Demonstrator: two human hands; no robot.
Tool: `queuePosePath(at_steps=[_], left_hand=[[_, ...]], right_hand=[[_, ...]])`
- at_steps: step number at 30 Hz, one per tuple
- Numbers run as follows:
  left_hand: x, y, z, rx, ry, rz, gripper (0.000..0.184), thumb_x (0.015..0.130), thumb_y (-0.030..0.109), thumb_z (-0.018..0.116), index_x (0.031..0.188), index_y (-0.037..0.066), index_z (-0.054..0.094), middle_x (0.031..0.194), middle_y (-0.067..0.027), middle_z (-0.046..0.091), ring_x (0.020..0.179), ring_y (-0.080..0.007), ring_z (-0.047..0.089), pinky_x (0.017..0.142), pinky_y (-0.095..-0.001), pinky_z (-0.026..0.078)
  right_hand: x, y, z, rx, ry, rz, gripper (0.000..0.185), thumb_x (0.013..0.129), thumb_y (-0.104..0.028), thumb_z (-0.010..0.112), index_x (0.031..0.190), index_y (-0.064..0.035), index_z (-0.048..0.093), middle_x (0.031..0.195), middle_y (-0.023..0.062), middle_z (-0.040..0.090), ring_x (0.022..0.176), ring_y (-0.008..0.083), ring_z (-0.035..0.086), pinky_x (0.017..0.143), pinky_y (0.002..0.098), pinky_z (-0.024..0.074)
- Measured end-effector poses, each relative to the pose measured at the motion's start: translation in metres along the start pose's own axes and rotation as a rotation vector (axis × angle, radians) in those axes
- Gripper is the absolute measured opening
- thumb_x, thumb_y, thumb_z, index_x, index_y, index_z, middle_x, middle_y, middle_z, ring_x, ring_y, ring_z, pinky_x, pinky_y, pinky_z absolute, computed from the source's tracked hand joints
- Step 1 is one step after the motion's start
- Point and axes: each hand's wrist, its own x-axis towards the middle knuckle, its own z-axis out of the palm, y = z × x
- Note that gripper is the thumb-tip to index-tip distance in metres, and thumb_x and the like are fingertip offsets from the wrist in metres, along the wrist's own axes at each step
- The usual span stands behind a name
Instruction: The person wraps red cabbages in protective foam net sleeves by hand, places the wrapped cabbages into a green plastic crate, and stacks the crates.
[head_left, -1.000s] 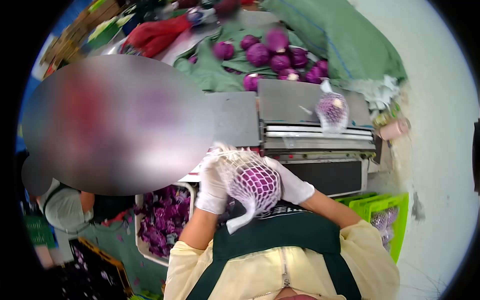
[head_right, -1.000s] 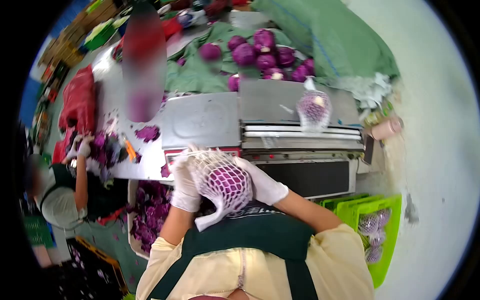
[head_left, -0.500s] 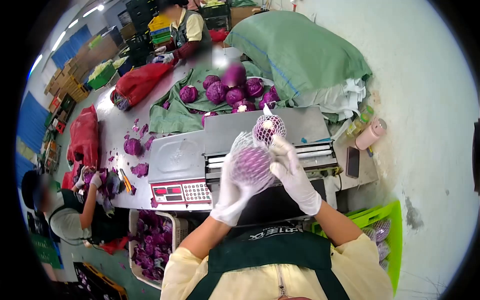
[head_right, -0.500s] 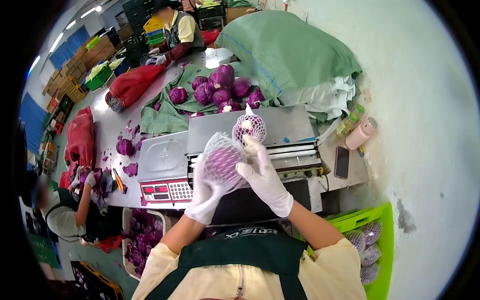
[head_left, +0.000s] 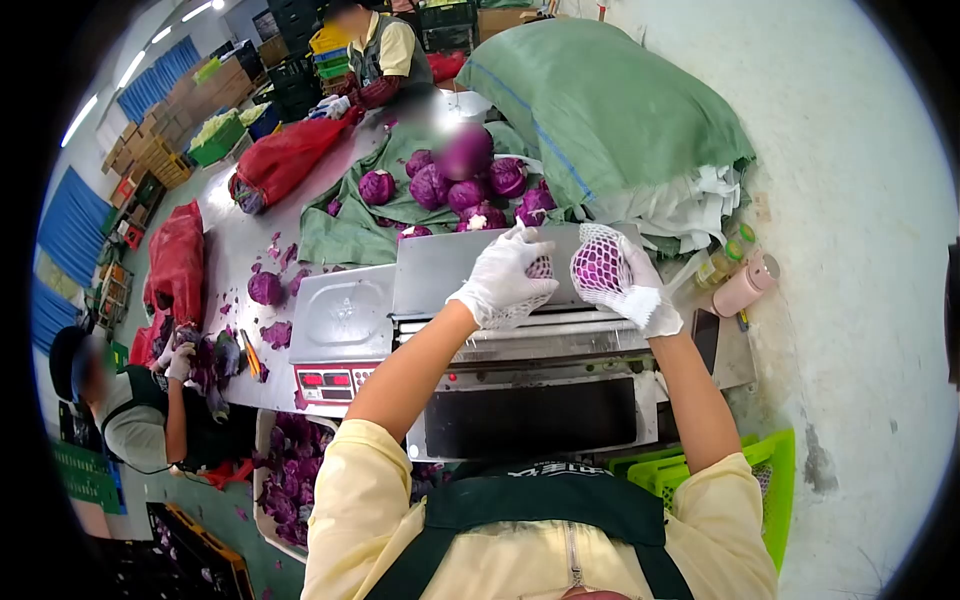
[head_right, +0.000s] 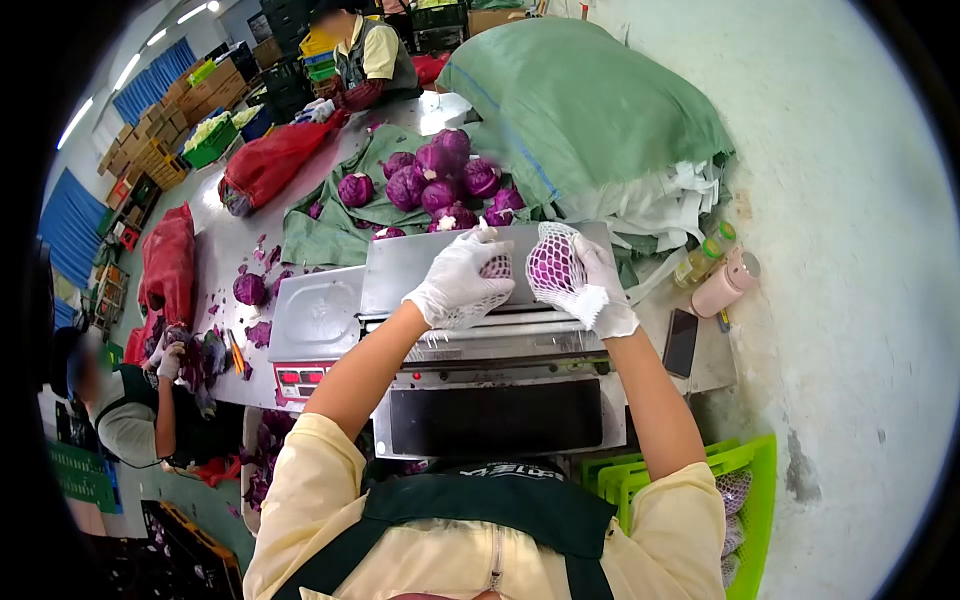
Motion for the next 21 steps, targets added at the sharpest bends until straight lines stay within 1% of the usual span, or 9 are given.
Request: queuePosePath(at_steps=[5, 6, 7, 11, 13, 15, 16, 18, 21], left_hand=[[-0.005, -0.094, 0.025, -0.951, 0.192, -0.460, 0.053, 0.086, 0.038, 0.064, 0.126, 0.004, 0.057, 0.116, -0.0137, 0.061, 0.108, -0.0198, 0.058, 0.097, -0.0293, 0.043], [-0.009, -0.092, 0.023, -1.068, 0.168, -0.497, 0.050, 0.088, 0.038, 0.062, 0.124, 0.003, 0.057, 0.111, -0.0110, 0.063, 0.105, -0.0170, 0.058, 0.094, -0.0280, 0.043], [-0.011, -0.094, 0.023, -1.184, 0.142, -0.537, 0.048, 0.090, 0.037, 0.061, 0.123, 0.002, 0.057, 0.107, -0.0083, 0.064, 0.102, -0.0142, 0.058, 0.092, -0.0267, 0.044], [-0.014, -0.097, 0.039, -1.324, 0.147, -0.711, 0.039, 0.094, 0.031, 0.056, 0.120, 0.002, 0.059, 0.113, -0.0101, 0.063, 0.104, -0.0163, 0.057, 0.093, -0.0281, 0.042], [-0.015, -0.088, 0.034, -0.535, 0.471, -0.198, 0.039, 0.094, 0.028, 0.055, 0.122, 0.000, 0.058, 0.116, -0.0130, 0.062, 0.110, -0.0203, 0.055, 0.099, -0.0296, 0.037], [-0.013, -0.084, 0.039, -0.703, 0.504, -0.204, 0.038, 0.094, 0.024, 0.053, 0.121, -0.003, 0.057, 0.120, -0.0149, 0.060, 0.116, -0.0235, 0.052, 0.102, -0.0313, 0.035], [-0.016, -0.086, 0.047, -1.004, 0.439, -0.358, 0.037, 0.095, 0.023, 0.051, 0.120, -0.003, 0.058, 0.122, -0.0141, 0.059, 0.116, -0.0232, 0.051, 0.102, -0.0315, 0.035], [-0.023, -0.054, 0.040, -1.306, 0.449, -0.745, 0.037, 0.098, 0.025, 0.046, 0.115, -0.004, 0.059, 0.125, -0.0117, 0.057, 0.115, -0.0215, 0.051, 0.101, -0.0312, 0.036], [-0.038, -0.035, 0.059, -1.143, 0.672, -0.659, 0.043, 0.101, 0.034, 0.040, 0.115, -0.002, 0.058, 0.115, -0.0112, 0.059, 0.107, -0.0179, 0.054, 0.096, -0.0297, 0.038]], right_hand=[[0.062, 0.043, -0.043, -0.426, 0.274, -0.017, 0.041, 0.091, -0.031, 0.064, 0.109, 0.0049, 0.055, 0.099, 0.0091, 0.064, 0.089, 0.0131, 0.063, 0.070, 0.0262, 0.0512], [0.058, 0.050, -0.021, -0.711, 0.361, -0.080, 0.051, 0.091, -0.043, 0.060, 0.113, 0.0027, 0.051, 0.102, 0.0148, 0.065, 0.095, 0.0212, 0.064, 0.079, 0.0301, 0.0490], [0.064, 0.047, -0.014, -1.129, 0.334, 0.048, 0.060, 0.091, -0.055, 0.052, 0.115, 0.0001, 0.050, 0.107, 0.0211, 0.064, 0.101, 0.0314, 0.062, 0.086, 0.0357, 0.0465], [0.072, 0.017, 0.012, -1.384, 0.040, 0.251, 0.067, 0.089, -0.063, 0.046, 0.118, -0.0027, 0.054, 0.109, 0.0213, 0.064, 0.107, 0.0355, 0.059, 0.091, 0.0377, 0.0441], [0.072, 0.023, 0.012, -1.377, 0.084, 0.213, 0.058, 0.091, -0.054, 0.051, 0.116, -0.0022, 0.057, 0.107, 0.0197, 0.065, 0.105, 0.0341, 0.060, 0.092, 0.0364, 0.0436], [0.075, 0.043, 0.007, -1.406, 0.116, -0.542, 0.044, 0.093, -0.039, 0.055, 0.112, -0.0001, 0.060, 0.104, 0.0176, 0.065, 0.101, 0.0312, 0.061, 0.092, 0.0341, 0.0442], [0.072, 0.049, 0.010, -0.874, 0.121, -0.120, 0.033, 0.094, -0.026, 0.056, 0.111, 0.0013, 0.061, 0.103, 0.0129, 0.066, 0.097, 0.0242, 0.062, 0.089, 0.0310, 0.0460], [0.072, 0.058, -0.006, -0.626, 0.228, 0.007, 0.030, 0.095, -0.023, 0.053, 0.109, 0.0018, 0.062, 0.102, 0.0093, 0.066, 0.094, 0.0192, 0.062, 0.086, 0.0285, 0.0475], [0.081, 0.073, -0.038, -0.556, 0.283, -0.031, 0.027, 0.096, -0.019, 0.049, 0.106, 0.0025, 0.062, 0.099, 0.0063, 0.066, 0.086, 0.0135, 0.063, 0.081, 0.0264, 0.0499]])
